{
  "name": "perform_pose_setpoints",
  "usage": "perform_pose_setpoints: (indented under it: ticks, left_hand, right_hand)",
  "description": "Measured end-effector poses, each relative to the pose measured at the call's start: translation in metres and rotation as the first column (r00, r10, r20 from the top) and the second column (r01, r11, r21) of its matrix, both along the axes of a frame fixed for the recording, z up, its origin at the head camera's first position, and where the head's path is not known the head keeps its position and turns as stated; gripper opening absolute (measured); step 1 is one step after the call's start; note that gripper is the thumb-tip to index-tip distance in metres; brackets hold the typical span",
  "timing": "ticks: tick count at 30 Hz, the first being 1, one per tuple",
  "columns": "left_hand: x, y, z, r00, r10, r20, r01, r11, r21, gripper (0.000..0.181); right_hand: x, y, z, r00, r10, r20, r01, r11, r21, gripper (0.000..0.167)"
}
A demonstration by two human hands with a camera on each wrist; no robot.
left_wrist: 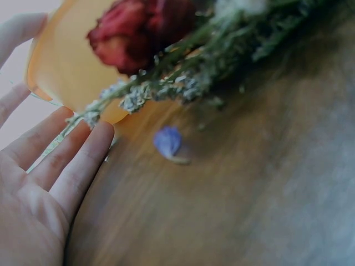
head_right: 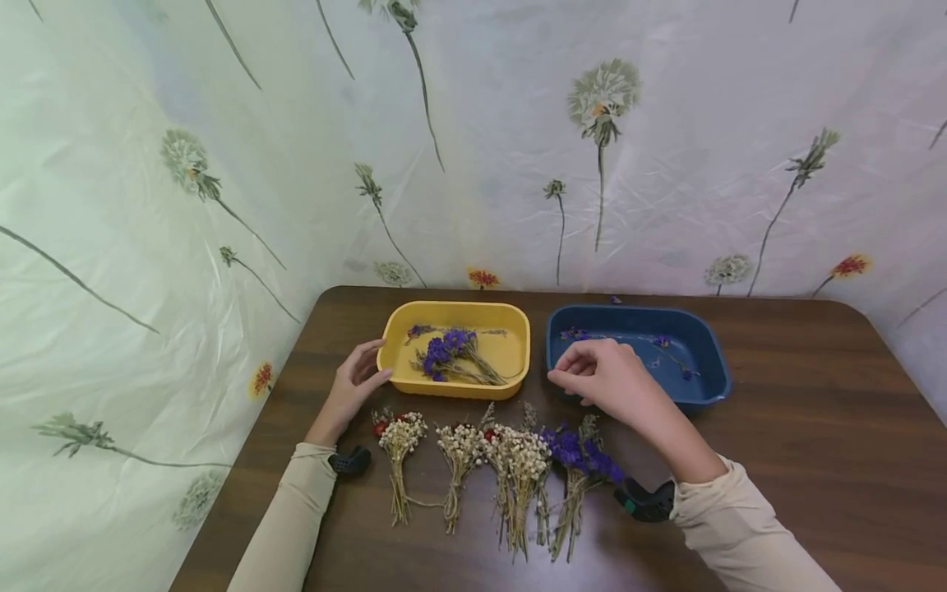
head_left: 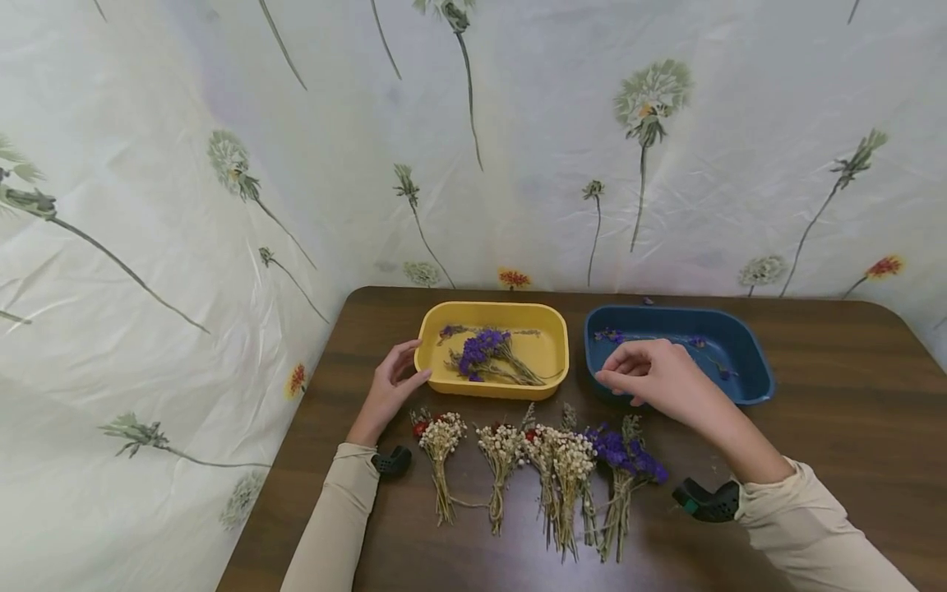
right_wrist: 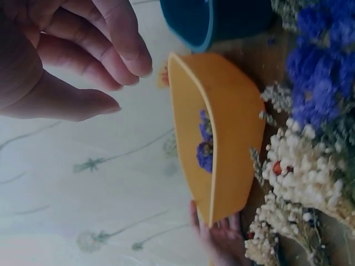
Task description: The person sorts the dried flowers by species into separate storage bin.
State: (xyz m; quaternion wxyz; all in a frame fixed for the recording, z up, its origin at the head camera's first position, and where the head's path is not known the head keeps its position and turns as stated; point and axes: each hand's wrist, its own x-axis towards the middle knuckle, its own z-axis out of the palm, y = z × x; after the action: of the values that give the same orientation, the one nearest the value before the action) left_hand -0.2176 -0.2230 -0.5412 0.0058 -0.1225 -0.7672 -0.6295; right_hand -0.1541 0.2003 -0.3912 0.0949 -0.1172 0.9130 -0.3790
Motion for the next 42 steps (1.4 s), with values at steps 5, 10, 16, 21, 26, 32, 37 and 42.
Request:
perform_pose_setpoints:
  ticks: [5,10,16,21,26,32,37,42]
  left_hand:
    - [-0.001,-0.001,0.002,1.0,0.005,0.024,-0.005,1.0,0.006,0.058]
    - [0.005,0.003,0.013,0.999,-0.01,0.053,0.01,1.0,0.005,0.06]
    - [0.013,0.008,0.029,0.998,-0.023,0.054,0.022,1.0,0.014,0.059]
    - [0.014,0.008,0.031,0.999,-0.017,0.048,0.016,1.0,0.011,0.058]
    - [0.014,0.008,0.031,0.999,-0.008,0.05,0.008,1.0,0.003,0.057]
    - [0.011,0.006,0.022,0.999,-0.009,0.035,0.009,1.0,0.001,0.056]
    - [0.001,0.0,0.002,1.0,0.008,0.006,-0.008,1.0,-0.014,0.054]
    - [0.001,0.002,0.002,1.0,0.013,0.005,-0.012,1.0,-0.016,0.055]
  right_hand:
    - [0.008,0.012,-0.002,1.0,-0.001,0.007,0.001,0.999,0.032,0.024]
    - [0.019,0.021,-0.007,1.0,0.005,0.025,-0.006,0.998,0.057,0.024]
    - [0.033,0.029,-0.02,0.999,0.026,0.021,-0.028,0.995,0.096,0.023]
    - [0.044,0.029,-0.031,1.0,0.016,0.016,-0.018,0.991,0.136,0.022]
    - [0.057,0.024,-0.044,0.999,0.009,0.038,-0.014,0.989,0.145,0.023]
    - [0.073,0.015,-0.057,0.999,-0.042,0.029,0.036,0.982,0.187,0.031]
    - [0.087,0.004,-0.069,0.994,-0.091,0.058,0.073,0.963,0.26,0.045]
    - [0.096,-0.001,-0.082,0.985,-0.129,0.113,0.092,0.954,0.285,0.047]
